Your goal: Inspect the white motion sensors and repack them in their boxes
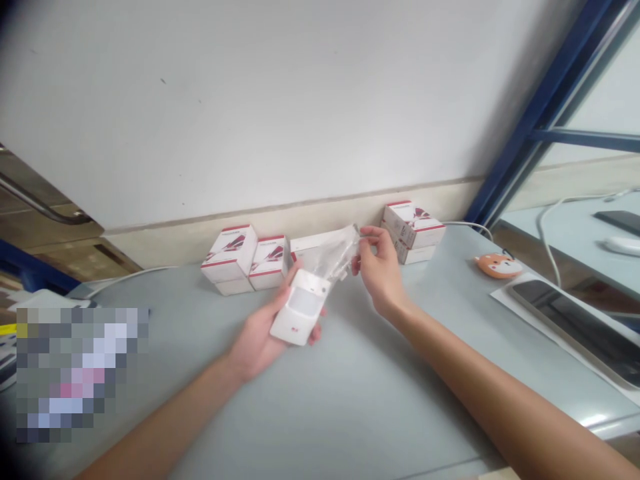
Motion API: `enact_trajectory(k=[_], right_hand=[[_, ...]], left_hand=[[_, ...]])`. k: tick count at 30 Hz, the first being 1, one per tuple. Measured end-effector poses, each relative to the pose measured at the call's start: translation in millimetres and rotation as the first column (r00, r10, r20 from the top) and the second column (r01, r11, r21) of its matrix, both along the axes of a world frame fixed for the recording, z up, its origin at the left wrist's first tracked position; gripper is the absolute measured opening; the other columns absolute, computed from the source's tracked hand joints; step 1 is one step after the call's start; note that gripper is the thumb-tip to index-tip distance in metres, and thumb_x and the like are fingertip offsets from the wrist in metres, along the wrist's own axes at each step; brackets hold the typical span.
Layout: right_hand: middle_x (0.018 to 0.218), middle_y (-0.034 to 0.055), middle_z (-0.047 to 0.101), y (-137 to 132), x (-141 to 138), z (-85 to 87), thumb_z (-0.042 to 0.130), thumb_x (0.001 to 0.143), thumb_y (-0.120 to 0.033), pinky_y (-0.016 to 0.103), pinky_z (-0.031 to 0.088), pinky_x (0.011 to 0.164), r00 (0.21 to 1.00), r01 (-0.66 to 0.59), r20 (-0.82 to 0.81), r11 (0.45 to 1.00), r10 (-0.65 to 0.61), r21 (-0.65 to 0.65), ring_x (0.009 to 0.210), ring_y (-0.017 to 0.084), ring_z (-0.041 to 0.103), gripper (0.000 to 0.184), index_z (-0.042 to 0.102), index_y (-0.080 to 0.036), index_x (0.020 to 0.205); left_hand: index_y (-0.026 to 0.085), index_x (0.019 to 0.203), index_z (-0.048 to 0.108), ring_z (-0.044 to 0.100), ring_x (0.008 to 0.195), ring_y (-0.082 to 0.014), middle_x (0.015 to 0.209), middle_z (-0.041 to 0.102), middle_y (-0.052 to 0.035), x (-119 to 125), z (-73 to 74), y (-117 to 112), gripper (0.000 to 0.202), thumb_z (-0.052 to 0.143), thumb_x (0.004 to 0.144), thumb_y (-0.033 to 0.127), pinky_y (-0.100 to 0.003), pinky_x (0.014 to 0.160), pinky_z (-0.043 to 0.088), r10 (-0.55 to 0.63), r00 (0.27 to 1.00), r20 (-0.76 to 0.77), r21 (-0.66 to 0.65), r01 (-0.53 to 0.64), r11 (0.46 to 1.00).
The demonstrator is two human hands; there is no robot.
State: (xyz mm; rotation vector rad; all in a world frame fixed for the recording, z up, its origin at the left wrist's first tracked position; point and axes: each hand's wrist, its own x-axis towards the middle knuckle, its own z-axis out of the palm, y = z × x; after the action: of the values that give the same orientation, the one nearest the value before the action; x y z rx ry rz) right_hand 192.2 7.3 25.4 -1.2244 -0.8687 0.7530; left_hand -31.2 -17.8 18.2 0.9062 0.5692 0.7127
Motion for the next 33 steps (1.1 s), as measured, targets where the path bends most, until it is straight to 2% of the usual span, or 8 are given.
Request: enact_trajectory(k=[4,12,15,19,21,25,29,33], right_hand=[[0.088,-0.0046,0.058,0.5,2.9,1.7,0.062,0.092,-0.039,0.031,0.046,0.061,1.000,0.002,0.028,1.000,-0.002,0.007,0.058,0.010,0.053,0.023,0.058,-0.029,0.113],[0.092,-0.0041,0.060,-0.9,2.1,3.8,0.067,0.093,-0.042,0.029,0.047,0.058,0.986,-0.125,0.112,0.992,0.122,0.020,0.058,0.008,0.053,0.024,0.062,-0.027,0.111],[0.101,-0.0003,0.063,-4.3,-2.4,5.3,0.066,0.094,-0.054,0.030,0.052,0.060,0.972,-0.200,0.125,0.980,0.198,0.003,0.066,0.011,0.060,0.040,0.061,-0.029,0.125],[0.135,0.0111,0.060,-9.7,-9.9,7.6,0.065,0.092,-0.069,0.035,0.063,0.071,0.957,-0.256,0.116,0.961,0.267,-0.101,0.089,0.019,0.071,0.074,0.039,-0.030,0.150],[0.135,0.0136,0.063,-13.3,-13.2,9.2,0.065,0.092,-0.070,0.038,0.065,0.074,0.929,-0.337,0.091,0.922,0.358,-0.190,0.094,0.022,0.073,0.081,0.031,-0.027,0.151],[0.112,0.0098,0.076,-21.8,-16.6,12.5,0.065,0.093,-0.070,0.043,0.065,0.084,0.798,-0.589,-0.033,0.766,0.602,-0.260,0.097,0.025,0.076,0.080,0.031,-0.025,0.150],[0.112,0.0081,0.077,-23.8,-17.7,9.7,0.069,0.092,-0.067,0.047,0.060,0.099,0.663,-0.737,-0.043,0.641,0.748,-0.214,0.097,0.024,0.076,0.071,0.047,-0.025,0.145],[0.125,0.0090,0.075,-18.8,-17.4,2.6,0.075,0.091,-0.057,0.048,0.056,0.105,0.637,-0.742,0.129,0.650,0.760,-0.162,0.116,0.028,0.071,0.045,0.070,-0.023,0.120]], left_hand=[[0.045,0.167,0.008,0.080,0.081,-0.0304,0.118,0.076,-0.0122,0.7,4.4,-3.4,0.074,0.048,0.106,0.058,-0.041,0.075,0.055,-0.034,0.997,-0.069,0.068,0.039,0.997],[0.036,0.156,0.017,0.081,0.086,-0.0328,0.125,0.076,-0.0170,1.7,3.5,-4.2,0.066,0.053,0.104,0.055,-0.043,0.082,0.053,-0.023,0.996,-0.082,0.059,0.028,0.998],[0.029,0.148,0.038,0.079,0.082,-0.0297,0.125,0.075,-0.0167,-0.1,0.2,-1.5,0.054,0.051,0.104,0.057,-0.041,0.080,0.052,-0.041,0.996,-0.085,0.064,0.046,0.997],[0.024,0.138,0.050,0.076,0.079,-0.0250,0.114,0.074,-0.0117,-0.4,-2.1,-0.9,0.052,0.049,0.104,0.063,-0.040,0.079,0.053,0.011,0.999,-0.052,0.070,-0.008,0.998],[0.024,0.136,0.052,0.074,0.076,-0.0225,0.110,0.074,-0.0094,0.6,-1.1,-1.6,0.051,0.052,0.102,0.063,-0.038,0.077,0.053,0.064,0.996,-0.057,0.099,-0.058,0.993],[0.027,0.134,0.052,0.074,0.080,-0.0194,0.114,0.073,-0.0064,2.3,3.3,-1.9,0.047,0.065,0.099,0.055,-0.034,0.078,0.054,0.203,0.974,-0.102,0.184,-0.182,0.966],[0.030,0.132,0.054,0.071,0.090,-0.0183,0.114,0.074,-0.0032,2.1,1.6,0.3,0.045,0.069,0.098,0.054,-0.031,0.080,0.054,0.289,0.949,-0.124,0.200,-0.261,0.944],[0.032,0.136,0.058,0.069,0.111,-0.0223,0.125,0.073,-0.0046,0.1,-6.7,5.0,0.047,0.068,0.098,0.056,-0.031,0.089,0.052,0.279,0.949,-0.150,0.207,-0.245,0.947]])
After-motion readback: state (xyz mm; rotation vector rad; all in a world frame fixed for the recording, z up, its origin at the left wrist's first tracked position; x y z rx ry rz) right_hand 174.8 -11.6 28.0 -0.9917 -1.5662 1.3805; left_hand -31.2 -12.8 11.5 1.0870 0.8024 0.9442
